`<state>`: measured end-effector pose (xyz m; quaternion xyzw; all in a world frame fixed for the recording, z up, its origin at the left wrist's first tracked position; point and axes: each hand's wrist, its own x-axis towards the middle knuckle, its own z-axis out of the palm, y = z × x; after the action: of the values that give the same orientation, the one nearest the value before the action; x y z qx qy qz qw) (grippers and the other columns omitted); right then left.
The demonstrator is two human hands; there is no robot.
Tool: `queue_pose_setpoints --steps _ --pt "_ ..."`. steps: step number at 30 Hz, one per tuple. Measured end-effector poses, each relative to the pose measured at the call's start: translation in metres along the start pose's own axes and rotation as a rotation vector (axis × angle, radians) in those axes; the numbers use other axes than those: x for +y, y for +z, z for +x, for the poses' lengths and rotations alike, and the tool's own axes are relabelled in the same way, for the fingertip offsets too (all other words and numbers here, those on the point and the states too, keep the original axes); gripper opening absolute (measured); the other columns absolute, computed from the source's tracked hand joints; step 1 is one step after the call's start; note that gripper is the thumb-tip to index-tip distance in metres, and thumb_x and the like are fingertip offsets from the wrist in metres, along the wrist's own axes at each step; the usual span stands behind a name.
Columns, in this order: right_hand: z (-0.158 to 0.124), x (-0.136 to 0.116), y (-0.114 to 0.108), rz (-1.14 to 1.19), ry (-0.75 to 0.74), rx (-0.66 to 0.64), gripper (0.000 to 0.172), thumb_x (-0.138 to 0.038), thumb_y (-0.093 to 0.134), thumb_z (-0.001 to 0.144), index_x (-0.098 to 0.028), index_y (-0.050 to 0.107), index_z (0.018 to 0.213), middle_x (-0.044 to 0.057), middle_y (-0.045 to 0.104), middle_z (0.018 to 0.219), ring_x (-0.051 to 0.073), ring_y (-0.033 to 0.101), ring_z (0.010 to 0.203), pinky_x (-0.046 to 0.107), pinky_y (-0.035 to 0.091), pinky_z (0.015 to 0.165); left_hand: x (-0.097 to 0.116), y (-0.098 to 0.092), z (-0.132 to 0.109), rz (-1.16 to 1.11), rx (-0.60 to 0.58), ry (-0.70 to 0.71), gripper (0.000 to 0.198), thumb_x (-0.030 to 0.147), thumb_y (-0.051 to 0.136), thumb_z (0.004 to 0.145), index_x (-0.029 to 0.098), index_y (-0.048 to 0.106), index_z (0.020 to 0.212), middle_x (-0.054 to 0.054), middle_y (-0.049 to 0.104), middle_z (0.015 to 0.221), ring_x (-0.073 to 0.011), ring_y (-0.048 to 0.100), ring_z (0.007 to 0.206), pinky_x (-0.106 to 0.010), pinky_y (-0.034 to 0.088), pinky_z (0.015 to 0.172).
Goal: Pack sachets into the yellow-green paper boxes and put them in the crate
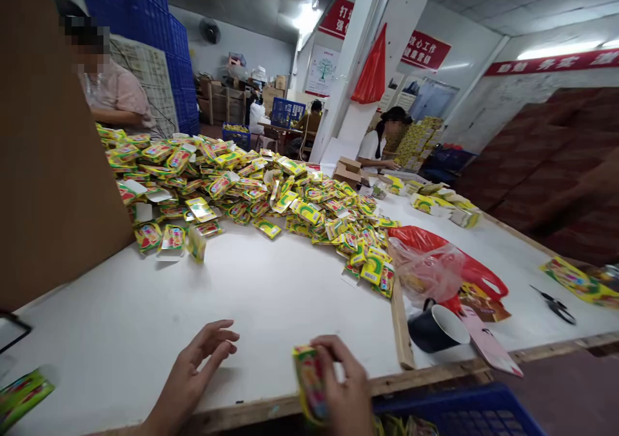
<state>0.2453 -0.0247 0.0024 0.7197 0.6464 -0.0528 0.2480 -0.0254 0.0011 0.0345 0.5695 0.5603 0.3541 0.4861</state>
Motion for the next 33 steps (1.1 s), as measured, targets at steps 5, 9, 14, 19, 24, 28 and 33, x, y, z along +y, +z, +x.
queue_pose_setpoints --steps 5,9,14,19,24,28,33 --pt "0.002 0.105 0.012 -0.116 0.194 -0.021 0.140 -0.052 -0.096 0.056 -0.057 0.015 0.140 -0.039 0.012 0.131 -0.034 -0.030 0.098 -0.024 -0.022 0.079 -0.001 0.003 0.009 0.082 -0.033 -0.084 0.045 0.059 0.043 0.085 0.017 0.051 0.102 -0.006 0.057 0.102 -0.0156 0.056 0.094 -0.025 0.045 0.080" --pt "0.072 0.106 -0.004 -0.176 0.302 0.079 0.129 -0.044 -0.092 0.065 -0.040 -0.010 0.165 -0.023 0.006 0.146 -0.030 -0.030 0.114 -0.027 -0.027 0.090 0.001 0.004 0.010 0.142 -0.067 -0.061 0.044 0.058 0.042 0.086 0.018 0.052 0.099 -0.005 0.057 0.098 -0.0155 0.055 0.093 -0.023 0.046 0.073" --pt "0.188 0.108 -0.025 -0.116 0.507 -0.041 0.125 -0.058 -0.079 0.062 -0.036 -0.016 0.168 0.003 0.003 0.151 0.007 -0.006 0.153 0.004 0.015 0.163 -0.001 0.002 0.010 0.129 -0.017 -0.075 0.047 0.060 0.043 0.084 0.017 0.052 0.099 -0.005 0.057 0.098 -0.0157 0.056 0.088 -0.024 0.046 0.074" --pt "0.221 0.094 -0.020 -0.113 0.400 -0.027 0.133 -0.072 -0.072 0.051 -0.043 -0.010 0.165 0.009 0.006 0.150 0.016 -0.002 0.151 0.023 0.026 0.158 0.001 0.004 0.012 0.164 -0.013 -0.070 0.047 0.060 0.041 0.085 0.017 0.052 0.098 -0.005 0.058 0.095 -0.0153 0.055 0.085 -0.024 0.043 0.075" --pt "0.182 0.040 0.008 -0.125 0.212 0.084 0.096 -0.063 -0.057 0.067 -0.059 -0.013 0.152 -0.002 0.004 0.151 0.001 -0.015 0.144 0.005 0.016 0.164 0.004 0.006 0.012 0.170 -0.048 -0.054 0.044 0.057 0.041 0.087 0.016 0.052 0.097 -0.005 0.058 0.091 -0.0155 0.055 0.084 -0.025 0.042 0.077" --pt "0.138 -0.004 0.020 -0.152 0.020 0.205 0.089 -0.062 -0.062 0.069 -0.071 -0.002 0.133 -0.014 0.002 0.150 -0.009 -0.027 0.128 -0.026 -0.024 0.142 0.002 0.007 0.013 0.174 -0.063 -0.043 0.043 0.056 0.041 0.087 0.016 0.054 0.097 -0.005 0.059 0.091 -0.0149 0.055 0.083 -0.025 0.042 0.077" --pt "0.085 -0.048 0.009 -0.157 -0.188 0.411 0.084 -0.045 -0.058 0.084 -0.066 0.002 0.140 -0.021 0.002 0.148 -0.016 -0.034 0.130 -0.024 -0.033 0.103 0.003 0.007 0.014 0.213 0.021 -0.006 0.040 0.052 0.044 0.086 0.016 0.055 0.101 -0.005 0.059 0.093 -0.0154 0.055 0.083 -0.027 0.041 0.077"
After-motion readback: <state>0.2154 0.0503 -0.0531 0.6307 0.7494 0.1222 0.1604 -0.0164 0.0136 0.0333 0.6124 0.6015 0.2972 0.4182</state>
